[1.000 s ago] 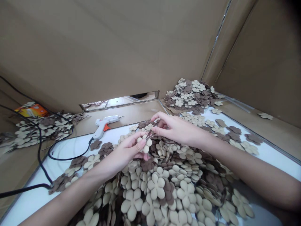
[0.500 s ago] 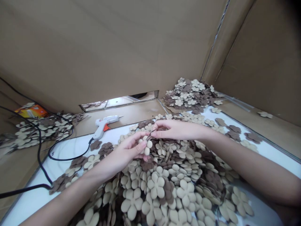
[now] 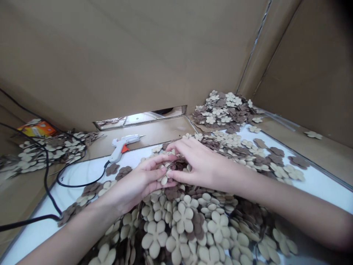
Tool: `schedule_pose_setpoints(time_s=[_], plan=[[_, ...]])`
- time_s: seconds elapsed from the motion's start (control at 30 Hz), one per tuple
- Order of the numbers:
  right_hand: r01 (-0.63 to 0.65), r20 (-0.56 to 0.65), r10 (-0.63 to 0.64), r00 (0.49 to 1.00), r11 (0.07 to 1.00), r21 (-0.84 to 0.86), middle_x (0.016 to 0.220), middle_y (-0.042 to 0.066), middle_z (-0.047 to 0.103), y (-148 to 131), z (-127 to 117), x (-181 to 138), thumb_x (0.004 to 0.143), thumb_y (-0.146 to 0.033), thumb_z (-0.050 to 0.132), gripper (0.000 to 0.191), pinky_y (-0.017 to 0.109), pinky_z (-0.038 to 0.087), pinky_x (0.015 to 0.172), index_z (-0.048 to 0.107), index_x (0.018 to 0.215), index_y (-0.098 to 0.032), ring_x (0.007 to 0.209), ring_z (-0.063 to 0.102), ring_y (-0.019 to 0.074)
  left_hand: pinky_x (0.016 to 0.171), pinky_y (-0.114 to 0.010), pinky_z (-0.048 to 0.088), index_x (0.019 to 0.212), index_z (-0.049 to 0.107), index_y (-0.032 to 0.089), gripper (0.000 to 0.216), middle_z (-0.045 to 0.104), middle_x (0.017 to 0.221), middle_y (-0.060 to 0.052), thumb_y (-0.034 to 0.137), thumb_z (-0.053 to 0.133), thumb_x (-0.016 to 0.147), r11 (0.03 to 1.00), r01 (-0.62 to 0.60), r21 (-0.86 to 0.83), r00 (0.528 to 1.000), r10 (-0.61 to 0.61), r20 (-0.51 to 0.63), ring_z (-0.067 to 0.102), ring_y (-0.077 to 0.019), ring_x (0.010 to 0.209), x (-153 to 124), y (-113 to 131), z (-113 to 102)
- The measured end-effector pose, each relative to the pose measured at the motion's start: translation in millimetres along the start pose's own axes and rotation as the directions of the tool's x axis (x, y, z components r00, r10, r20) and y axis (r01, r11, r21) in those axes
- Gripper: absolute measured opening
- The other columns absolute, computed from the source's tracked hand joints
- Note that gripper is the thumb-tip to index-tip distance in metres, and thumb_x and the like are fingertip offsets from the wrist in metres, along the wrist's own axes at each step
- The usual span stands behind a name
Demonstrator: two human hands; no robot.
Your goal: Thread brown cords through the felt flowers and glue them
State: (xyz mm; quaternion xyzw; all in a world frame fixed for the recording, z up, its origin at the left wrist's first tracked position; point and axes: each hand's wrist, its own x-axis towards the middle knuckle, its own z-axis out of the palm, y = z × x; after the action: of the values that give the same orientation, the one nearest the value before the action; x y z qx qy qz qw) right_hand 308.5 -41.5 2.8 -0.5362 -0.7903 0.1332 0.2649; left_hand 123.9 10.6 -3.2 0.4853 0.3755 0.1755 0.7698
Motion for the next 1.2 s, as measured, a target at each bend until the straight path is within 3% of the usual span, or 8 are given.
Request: schedule_pose_setpoints(time_s=[0.2, 0.37, 0.83, 0.97, 1.2], plan=[[0.021, 0.008, -0.021, 1.0, 0.999, 0.037, 0.111, 0.007, 0.056, 1.1, 10.5, 2.4, 0.08, -0.038, 0.06, 0.034, 0.038, 0.04, 0.089, 0.053, 0.108, -0.019, 0.104, 0.047, 0.0244, 0.088, -0.031, 0.052, 0.112, 0.063, 0.017, 0.031, 0.066, 0.101, -0.008, 0.007, 0.055, 0.084, 0.997, 0.014, -0.078, 0.999, -0.012, 0.032, 0.066, -0.0178, 0.091, 0.3, 0.5, -1.9], [0.039, 0.0, -0.04, 0.999, 0.998, 0.047, 0.11, 0.007, 0.057, 5.8, 10.6, 4.0, 0.08, -0.035, 0.06, 0.033, 0.038, 0.039, 0.089, 0.053, 0.108, -0.019, 0.105, 0.048, 0.0247, 0.092, -0.034, 0.05, 0.111, 0.064, 0.014, 0.03, 0.063, 0.112, -0.011, 0.007, 0.054, 0.084, 0.986, -0.005, -0.165, 0.993, 0.023, 0.113, 0.064, -0.0184, 0.094, 3.1, -0.8, -4.8], [0.046, 0.054, -0.051, 0.997, 0.995, 0.089, 0.105, 0.007, 0.057, 8.7, 4.0, 5.9, 0.082, -0.028, 0.058, 0.026, 0.032, 0.041, 0.084, 0.055, 0.107, -0.021, 0.098, 0.053, 0.0213, 0.085, -0.029, 0.055, 0.117, 0.06, 0.018, 0.034, 0.068, 0.104, -0.008, 0.01, 0.06, 0.083, 0.999, -0.01, -0.038, 1.0, 0.011, 0.025, 0.068, -0.0172, 0.088, 0.9, 0.6, -3.0], [0.046, 0.062, -0.053, 0.997, 0.994, 0.098, 0.104, 0.006, 0.057, 10.4, 3.7, 6.0, 0.083, -0.026, 0.057, 0.024, 0.031, 0.041, 0.081, 0.055, 0.106, -0.02, 0.095, 0.054, 0.0199, 0.081, -0.024, 0.055, 0.117, 0.059, 0.018, 0.035, 0.07, 0.092, -0.005, 0.01, 0.06, 0.084, 1.0, -0.007, -0.015, 1.0, 0.008, 0.014, 0.069, -0.0148, 0.083, 1.6, 0.9, -1.2], [0.063, 0.066, -0.065, 0.996, 0.997, 0.039, 0.095, 0.004, 0.058, 8.6, -3.8, 6.1, 0.085, -0.023, 0.053, 0.012, 0.029, 0.041, 0.079, 0.06, 0.095, -0.019, 0.089, 0.055, 0.0176, 0.078, -0.023, 0.055, 0.11, 0.06, 0.019, 0.029, 0.071, 0.087, -0.003, 0.011, 0.062, 0.083, 0.999, -0.042, 0.01, 0.999, 0.041, 0.02, 0.07, -0.0128, 0.077, 1.4, 2.9, 3.7]])
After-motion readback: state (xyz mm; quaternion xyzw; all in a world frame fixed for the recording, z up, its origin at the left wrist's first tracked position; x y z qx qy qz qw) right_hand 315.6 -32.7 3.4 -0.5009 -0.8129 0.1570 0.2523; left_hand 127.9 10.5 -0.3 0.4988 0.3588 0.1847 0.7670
